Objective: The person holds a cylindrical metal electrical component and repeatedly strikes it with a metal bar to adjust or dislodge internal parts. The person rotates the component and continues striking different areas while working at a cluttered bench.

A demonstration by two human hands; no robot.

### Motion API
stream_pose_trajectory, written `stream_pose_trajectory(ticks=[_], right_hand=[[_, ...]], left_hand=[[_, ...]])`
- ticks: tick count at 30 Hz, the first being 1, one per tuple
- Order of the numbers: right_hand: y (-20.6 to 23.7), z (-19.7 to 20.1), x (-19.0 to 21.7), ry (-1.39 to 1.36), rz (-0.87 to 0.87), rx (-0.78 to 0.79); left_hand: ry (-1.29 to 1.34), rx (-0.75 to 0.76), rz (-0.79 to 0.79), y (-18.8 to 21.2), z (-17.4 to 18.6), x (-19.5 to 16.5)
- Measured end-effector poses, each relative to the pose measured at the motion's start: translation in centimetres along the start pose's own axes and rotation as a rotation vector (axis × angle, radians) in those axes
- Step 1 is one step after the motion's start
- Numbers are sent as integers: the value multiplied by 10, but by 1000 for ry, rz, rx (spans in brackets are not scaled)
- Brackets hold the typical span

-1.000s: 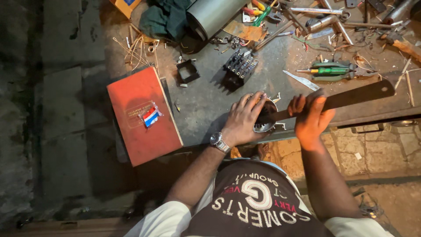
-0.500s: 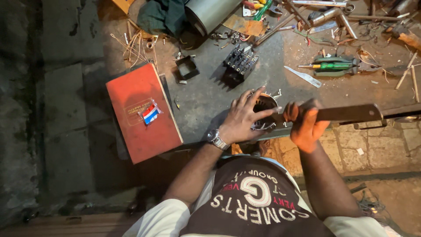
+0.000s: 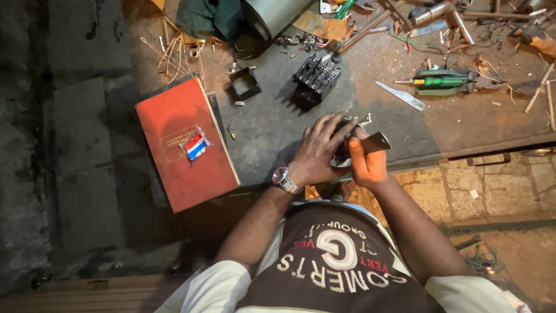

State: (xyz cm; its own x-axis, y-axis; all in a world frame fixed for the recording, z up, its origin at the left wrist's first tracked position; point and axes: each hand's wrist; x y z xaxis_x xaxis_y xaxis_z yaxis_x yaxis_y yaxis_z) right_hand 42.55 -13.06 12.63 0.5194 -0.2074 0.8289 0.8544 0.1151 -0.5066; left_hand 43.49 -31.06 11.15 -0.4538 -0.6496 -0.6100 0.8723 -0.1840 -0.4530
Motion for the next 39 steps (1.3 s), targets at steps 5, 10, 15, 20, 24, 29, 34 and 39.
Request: stream_pose_trajectory(ticks=[5,10,15,20,24,29,34,39], right_hand=[[2,-5,-3,-134,-204,-64],[2,-6,-11,57,-60,55],[4,-5,-8,43,-157,-36],[-1,-9,0,-4,-192,67],[0,-3,5,52,-117,36],[2,-5,-2,-57,-156,29],[3,-9,-6,79,-106,22],[-4,-13,2,-78,-168,33]], left_hand=[[47,-77,-16,-1,4,-2],[24,-46,30,-1,2,-1],[-34,6,54,-2,1,0],[-39,-24,47,-3,4,-3],[-52,37,58,-7,6,-4],[-61,14,50,-7,6,-5],[-44,14,49,-6,7,-4],[-61,12,60,-6,9,-6]])
Point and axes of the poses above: each hand's wrist, its own y-axis away from the middle knuckle, its own z-axis out of the back of the hand, x = y × z, and after that the axes turned 15 degrees about -x, right-handed
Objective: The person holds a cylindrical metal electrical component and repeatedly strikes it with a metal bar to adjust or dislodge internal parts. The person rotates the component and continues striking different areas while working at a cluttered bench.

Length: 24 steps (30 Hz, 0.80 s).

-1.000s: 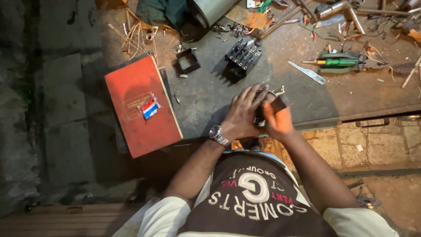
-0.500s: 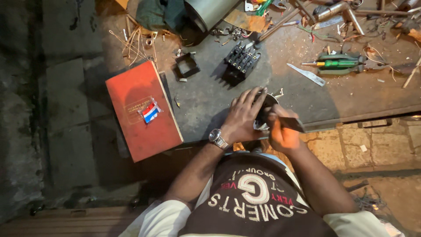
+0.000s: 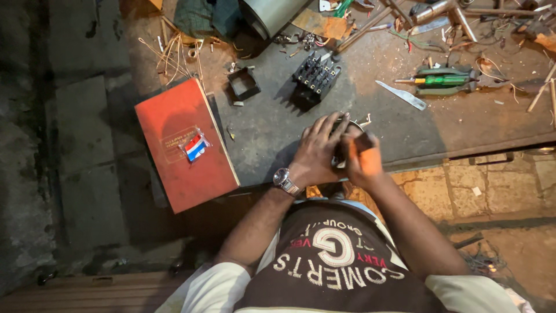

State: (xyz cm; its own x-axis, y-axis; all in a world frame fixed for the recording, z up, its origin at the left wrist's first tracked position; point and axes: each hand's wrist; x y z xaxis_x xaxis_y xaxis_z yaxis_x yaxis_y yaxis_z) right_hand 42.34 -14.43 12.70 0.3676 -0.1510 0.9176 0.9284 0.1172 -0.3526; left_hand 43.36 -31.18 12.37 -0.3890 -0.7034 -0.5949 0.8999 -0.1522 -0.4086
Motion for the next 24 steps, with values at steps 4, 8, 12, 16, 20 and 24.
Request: stream_pose_trajectory(ticks=[4,8,12,16,20,24], right_hand=[[-1,4,13,149,43,-99],[0,5,19,55,29,-207],[-1,-2,17,167,11,-125],[-2,-1,17,86,66,-135],[-9,-8,20,151,7,-102],[-13,-10,29,108,-8,28]], left_hand=[[-7,14,-17,-2,0,1],[-21,30,-13,-2,-2,1],[-65,16,-27,1,-2,0],[-18,24,-14,-1,-2,3],[-10,18,5,2,-3,4],[-16,-20,-37,4,-4,8]])
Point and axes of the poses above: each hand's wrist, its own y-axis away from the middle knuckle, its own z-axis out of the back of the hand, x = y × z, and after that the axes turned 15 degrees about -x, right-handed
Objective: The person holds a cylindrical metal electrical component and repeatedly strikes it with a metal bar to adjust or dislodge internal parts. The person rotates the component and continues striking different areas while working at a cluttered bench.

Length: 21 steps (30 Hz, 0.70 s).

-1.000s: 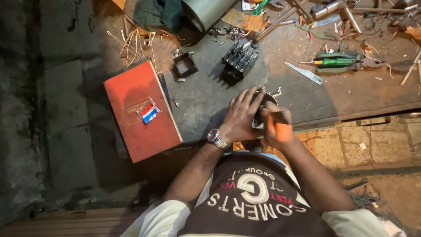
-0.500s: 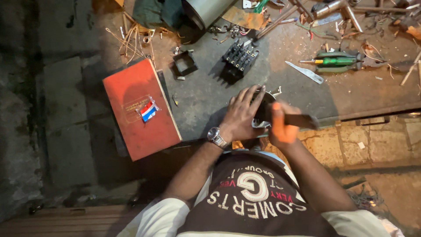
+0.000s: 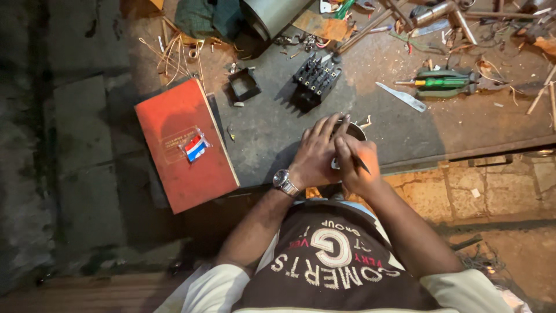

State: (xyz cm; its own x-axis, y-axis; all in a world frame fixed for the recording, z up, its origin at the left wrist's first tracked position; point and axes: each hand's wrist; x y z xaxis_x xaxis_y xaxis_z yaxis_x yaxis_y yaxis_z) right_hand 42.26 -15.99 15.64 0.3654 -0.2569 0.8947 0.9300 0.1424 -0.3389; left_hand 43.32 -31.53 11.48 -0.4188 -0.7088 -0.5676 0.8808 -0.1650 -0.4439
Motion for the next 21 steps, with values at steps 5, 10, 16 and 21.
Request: stream_pose_trajectory(ticks=[5,10,16,21], right_hand=[[-10,2,0,31,-36,67],[-9,1,-6,39,-57,98],[-2,4,-8,-28,-64,-14],[-3,4,-7,-7,-36,26]], left_hand=[[49,-60,-26,0,0,2],[14,53,10,-2,1,5],[24,42,43,-3,-1,2],[16,19,-1,-3,-1,3]])
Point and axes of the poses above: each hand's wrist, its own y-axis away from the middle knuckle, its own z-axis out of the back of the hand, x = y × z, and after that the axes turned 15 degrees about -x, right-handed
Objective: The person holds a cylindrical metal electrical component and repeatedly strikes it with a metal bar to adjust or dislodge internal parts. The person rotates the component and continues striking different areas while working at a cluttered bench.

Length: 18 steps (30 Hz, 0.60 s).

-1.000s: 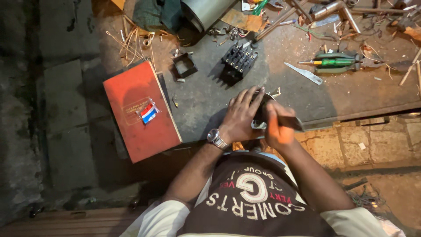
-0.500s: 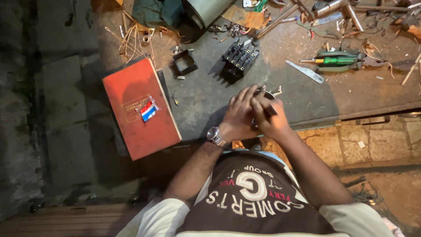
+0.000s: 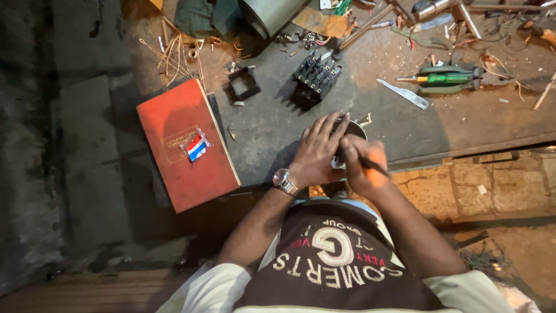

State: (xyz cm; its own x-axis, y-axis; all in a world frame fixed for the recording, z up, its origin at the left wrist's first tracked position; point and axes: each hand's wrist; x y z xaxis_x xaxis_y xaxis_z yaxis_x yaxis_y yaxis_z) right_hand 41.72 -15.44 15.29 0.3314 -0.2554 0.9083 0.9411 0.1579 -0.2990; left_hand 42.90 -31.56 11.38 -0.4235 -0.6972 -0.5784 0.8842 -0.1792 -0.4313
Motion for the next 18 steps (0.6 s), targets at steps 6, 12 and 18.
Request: stream_pose_trajectory(ticks=[6,12,18], right_hand=[[0,-1,4,67,-13,20],[0,1,7,-16,-116,-34],[1,-2,3,66,-101,-6]], left_hand=[[-27,32,26,0,0,-1],[0,8,31,0,0,-3],[-9,6,2,-1,2,-4]])
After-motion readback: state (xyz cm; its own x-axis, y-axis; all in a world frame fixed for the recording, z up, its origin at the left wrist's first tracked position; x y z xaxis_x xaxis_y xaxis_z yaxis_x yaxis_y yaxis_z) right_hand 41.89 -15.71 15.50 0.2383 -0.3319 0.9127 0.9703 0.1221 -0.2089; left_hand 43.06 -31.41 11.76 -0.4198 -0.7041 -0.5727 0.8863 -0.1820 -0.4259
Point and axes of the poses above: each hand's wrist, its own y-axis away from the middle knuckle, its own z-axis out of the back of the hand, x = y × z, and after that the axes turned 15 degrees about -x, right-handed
